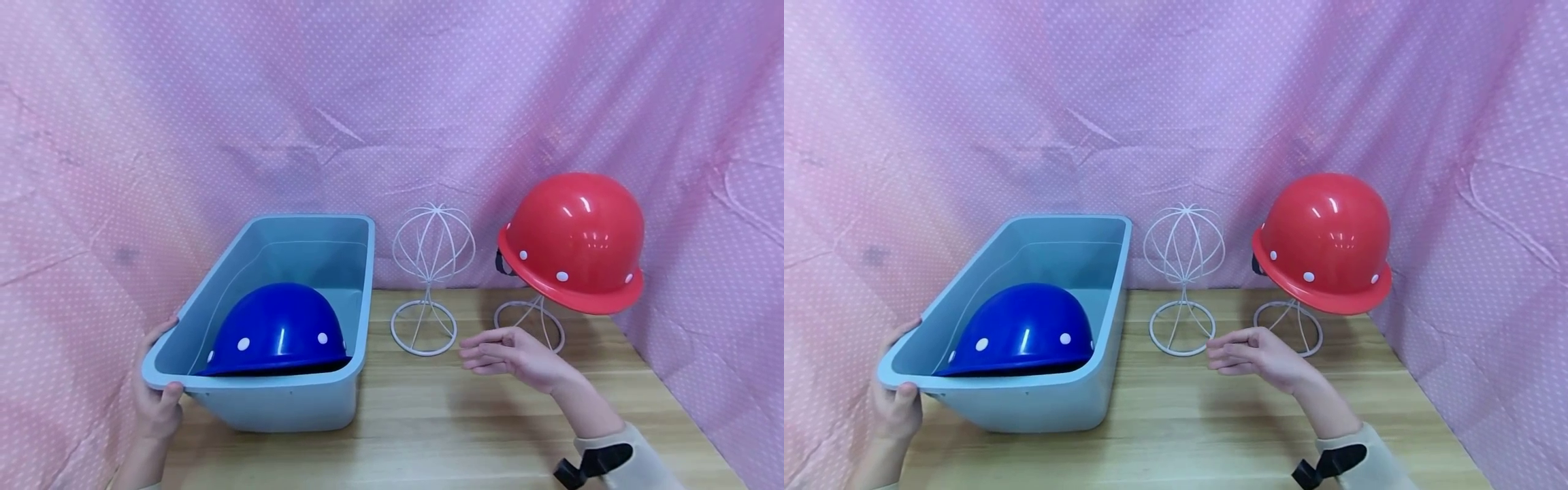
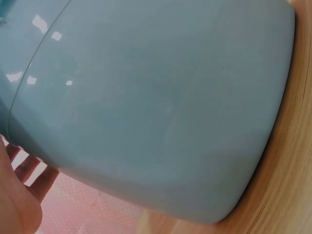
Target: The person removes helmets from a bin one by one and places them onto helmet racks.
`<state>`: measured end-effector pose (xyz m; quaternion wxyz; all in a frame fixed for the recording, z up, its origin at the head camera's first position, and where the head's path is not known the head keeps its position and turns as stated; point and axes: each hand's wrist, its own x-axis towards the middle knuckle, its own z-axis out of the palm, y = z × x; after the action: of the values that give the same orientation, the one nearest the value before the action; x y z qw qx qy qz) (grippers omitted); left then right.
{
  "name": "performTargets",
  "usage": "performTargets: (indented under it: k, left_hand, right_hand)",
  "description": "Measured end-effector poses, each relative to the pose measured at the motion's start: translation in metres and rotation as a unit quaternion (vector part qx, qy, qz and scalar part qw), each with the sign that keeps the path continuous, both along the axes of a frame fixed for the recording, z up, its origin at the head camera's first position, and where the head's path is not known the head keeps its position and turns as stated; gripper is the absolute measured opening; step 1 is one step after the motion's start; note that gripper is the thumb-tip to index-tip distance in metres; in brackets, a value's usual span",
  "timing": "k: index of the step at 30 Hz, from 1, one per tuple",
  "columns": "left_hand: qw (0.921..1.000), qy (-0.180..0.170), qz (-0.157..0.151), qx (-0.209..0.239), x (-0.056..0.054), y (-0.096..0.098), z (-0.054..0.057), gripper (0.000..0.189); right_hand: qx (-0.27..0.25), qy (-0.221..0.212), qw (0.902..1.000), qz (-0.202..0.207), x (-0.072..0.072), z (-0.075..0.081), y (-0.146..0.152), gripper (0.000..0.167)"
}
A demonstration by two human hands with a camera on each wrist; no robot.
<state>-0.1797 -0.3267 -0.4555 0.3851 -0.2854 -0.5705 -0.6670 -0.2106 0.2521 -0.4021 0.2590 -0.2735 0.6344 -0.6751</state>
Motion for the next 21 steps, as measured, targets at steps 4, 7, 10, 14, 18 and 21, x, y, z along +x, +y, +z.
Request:
performTargets:
  k: [4,7,10,14,18,21]
  left_hand:
    - [1.0,0.002,0.005,-0.003,0.0,0.0,0.0,0.086]
    - [0.9999,0.001,0.014,0.0,-0.001,0.0,0.002,0.088]
    - [0.9997,-0.003,0.026,-0.001,0.0,-0.001,0.005,0.089]
    - [0.9995,-0.005,0.032,0.002,0.0,-0.001,0.005,0.091]
    - [0.9992,0.0,0.038,0.012,0.0,0.0,0.003,0.093]
    - [0.9989,-0.003,0.046,0.013,0.0,0.0,0.002,0.095]
  right_hand:
    - [0.011,0.01,0.9999,-0.003,-0.007,0.0,-0.017,0.045]
    - [0.008,0.004,1.0,-0.002,-0.012,0.001,-0.028,0.045]
    - [0.014,0.0,0.9999,-0.006,-0.014,0.004,-0.04,0.047]
    - [0.026,0.006,0.9995,-0.016,-0.014,0.015,-0.059,0.046]
    - [0.029,0.026,0.9989,-0.025,-0.013,0.032,-0.08,0.042]
    - [0.034,0.059,0.9972,-0.03,-0.011,0.047,-0.099,0.039]
